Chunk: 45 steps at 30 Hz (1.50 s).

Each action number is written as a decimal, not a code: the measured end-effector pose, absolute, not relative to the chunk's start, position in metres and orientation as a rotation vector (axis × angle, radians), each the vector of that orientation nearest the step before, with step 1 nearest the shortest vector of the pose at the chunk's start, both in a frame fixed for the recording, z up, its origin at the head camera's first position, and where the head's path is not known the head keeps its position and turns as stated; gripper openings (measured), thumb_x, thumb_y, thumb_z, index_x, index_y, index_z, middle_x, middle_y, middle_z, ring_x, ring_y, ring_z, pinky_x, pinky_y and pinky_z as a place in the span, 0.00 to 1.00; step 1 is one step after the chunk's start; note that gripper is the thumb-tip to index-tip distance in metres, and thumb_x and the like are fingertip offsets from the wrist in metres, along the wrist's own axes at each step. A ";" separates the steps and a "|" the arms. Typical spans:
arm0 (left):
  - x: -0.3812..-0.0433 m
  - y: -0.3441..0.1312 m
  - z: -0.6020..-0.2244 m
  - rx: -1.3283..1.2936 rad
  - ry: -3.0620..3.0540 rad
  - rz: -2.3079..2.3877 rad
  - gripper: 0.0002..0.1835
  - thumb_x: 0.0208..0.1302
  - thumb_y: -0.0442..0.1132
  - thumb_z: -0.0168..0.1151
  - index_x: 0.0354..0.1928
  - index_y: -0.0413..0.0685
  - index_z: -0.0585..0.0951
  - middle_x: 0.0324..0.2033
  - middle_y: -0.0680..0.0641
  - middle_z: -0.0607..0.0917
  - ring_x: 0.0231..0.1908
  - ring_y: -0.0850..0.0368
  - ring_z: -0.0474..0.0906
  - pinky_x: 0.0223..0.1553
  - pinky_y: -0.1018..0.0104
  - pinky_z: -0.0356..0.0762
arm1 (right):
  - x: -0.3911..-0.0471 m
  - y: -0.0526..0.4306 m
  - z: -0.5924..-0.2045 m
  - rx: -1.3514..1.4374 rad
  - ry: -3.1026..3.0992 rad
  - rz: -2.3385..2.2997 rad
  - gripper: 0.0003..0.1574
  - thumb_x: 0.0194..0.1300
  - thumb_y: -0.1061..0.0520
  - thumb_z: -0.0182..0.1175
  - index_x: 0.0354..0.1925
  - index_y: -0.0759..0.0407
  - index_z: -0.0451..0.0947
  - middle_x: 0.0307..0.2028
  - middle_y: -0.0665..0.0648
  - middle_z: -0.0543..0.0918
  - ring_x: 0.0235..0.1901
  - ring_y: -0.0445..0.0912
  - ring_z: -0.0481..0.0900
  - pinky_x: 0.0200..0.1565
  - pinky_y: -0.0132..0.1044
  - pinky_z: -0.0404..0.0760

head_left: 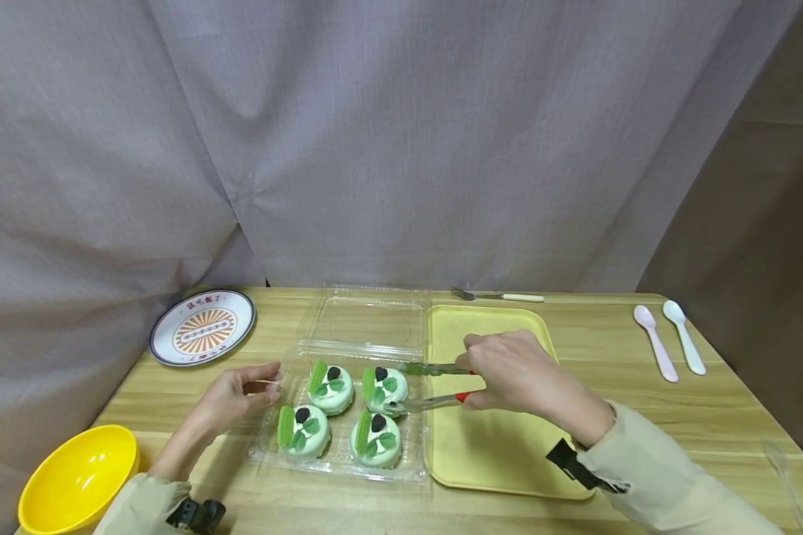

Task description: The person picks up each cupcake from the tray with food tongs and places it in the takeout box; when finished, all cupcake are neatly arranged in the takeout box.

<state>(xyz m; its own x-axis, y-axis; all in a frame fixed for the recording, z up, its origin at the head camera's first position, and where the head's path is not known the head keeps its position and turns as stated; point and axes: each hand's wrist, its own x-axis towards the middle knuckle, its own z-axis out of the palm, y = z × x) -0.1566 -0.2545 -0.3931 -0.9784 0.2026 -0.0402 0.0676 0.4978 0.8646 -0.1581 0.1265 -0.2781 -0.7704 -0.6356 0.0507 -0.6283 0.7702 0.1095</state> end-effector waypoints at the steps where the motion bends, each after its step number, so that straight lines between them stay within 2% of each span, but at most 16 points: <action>1: -0.157 -0.254 -0.393 0.235 2.599 1.491 0.29 0.62 0.26 0.61 0.63 0.20 0.65 0.54 0.25 0.78 0.49 0.40 0.82 0.41 0.81 0.81 | -0.158 0.127 -0.277 1.028 -2.878 -0.128 0.18 0.42 0.45 0.77 0.21 0.43 0.75 0.20 0.42 0.67 0.17 0.37 0.61 0.18 0.31 0.58; 6: -0.157 -0.254 -0.392 0.237 2.598 1.495 0.29 0.62 0.26 0.61 0.63 0.19 0.65 0.54 0.24 0.78 0.51 0.37 0.81 0.41 0.81 0.81 | -0.158 0.128 -0.275 1.035 -2.882 -0.134 0.19 0.43 0.46 0.77 0.19 0.43 0.73 0.20 0.42 0.66 0.17 0.37 0.61 0.19 0.30 0.57; 13: -0.157 -0.254 -0.392 0.248 2.606 1.486 0.29 0.62 0.26 0.61 0.63 0.19 0.65 0.54 0.25 0.79 0.50 0.39 0.82 0.41 0.80 0.81 | -0.158 0.125 -0.273 1.062 -2.848 -0.183 0.24 0.41 0.47 0.77 0.15 0.44 0.68 0.20 0.42 0.66 0.17 0.38 0.61 0.18 0.32 0.58; 21: -0.157 -0.256 -0.392 0.255 2.620 1.481 0.29 0.62 0.26 0.61 0.62 0.19 0.66 0.54 0.25 0.79 0.49 0.41 0.82 0.40 0.80 0.81 | -0.157 0.125 -0.277 1.052 -2.829 -0.193 0.17 0.41 0.47 0.78 0.21 0.44 0.76 0.20 0.42 0.65 0.16 0.37 0.61 0.16 0.32 0.58; 29: -0.157 -0.253 -0.391 0.249 2.619 1.477 0.28 0.63 0.27 0.61 0.62 0.19 0.66 0.53 0.25 0.79 0.49 0.40 0.82 0.40 0.81 0.81 | -0.157 0.119 -0.271 1.076 -2.825 -0.267 0.22 0.39 0.46 0.78 0.16 0.46 0.72 0.20 0.43 0.67 0.17 0.38 0.62 0.17 0.34 0.62; 39: -0.157 -0.254 -0.389 0.244 2.629 1.463 0.29 0.62 0.27 0.61 0.63 0.20 0.66 0.54 0.25 0.79 0.50 0.38 0.82 0.40 0.81 0.81 | -0.154 0.117 -0.275 1.072 -2.809 -0.305 0.18 0.40 0.45 0.79 0.21 0.47 0.78 0.21 0.44 0.68 0.17 0.38 0.64 0.17 0.35 0.65; 45: -0.156 -0.253 -0.391 0.258 2.627 1.461 0.28 0.63 0.27 0.61 0.62 0.19 0.66 0.53 0.25 0.79 0.48 0.42 0.83 0.40 0.80 0.81 | -0.152 0.118 -0.277 1.071 -2.795 -0.293 0.17 0.40 0.46 0.78 0.22 0.47 0.79 0.21 0.44 0.68 0.17 0.39 0.66 0.17 0.35 0.65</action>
<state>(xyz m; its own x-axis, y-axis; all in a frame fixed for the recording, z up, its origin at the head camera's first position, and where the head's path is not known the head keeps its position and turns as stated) -0.1555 -0.2531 -0.3909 -0.9777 0.2084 -0.0257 0.0881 0.5185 0.8505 -0.1523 0.1179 -0.2772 -0.7385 -0.6720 0.0551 -0.6459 0.7285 0.2281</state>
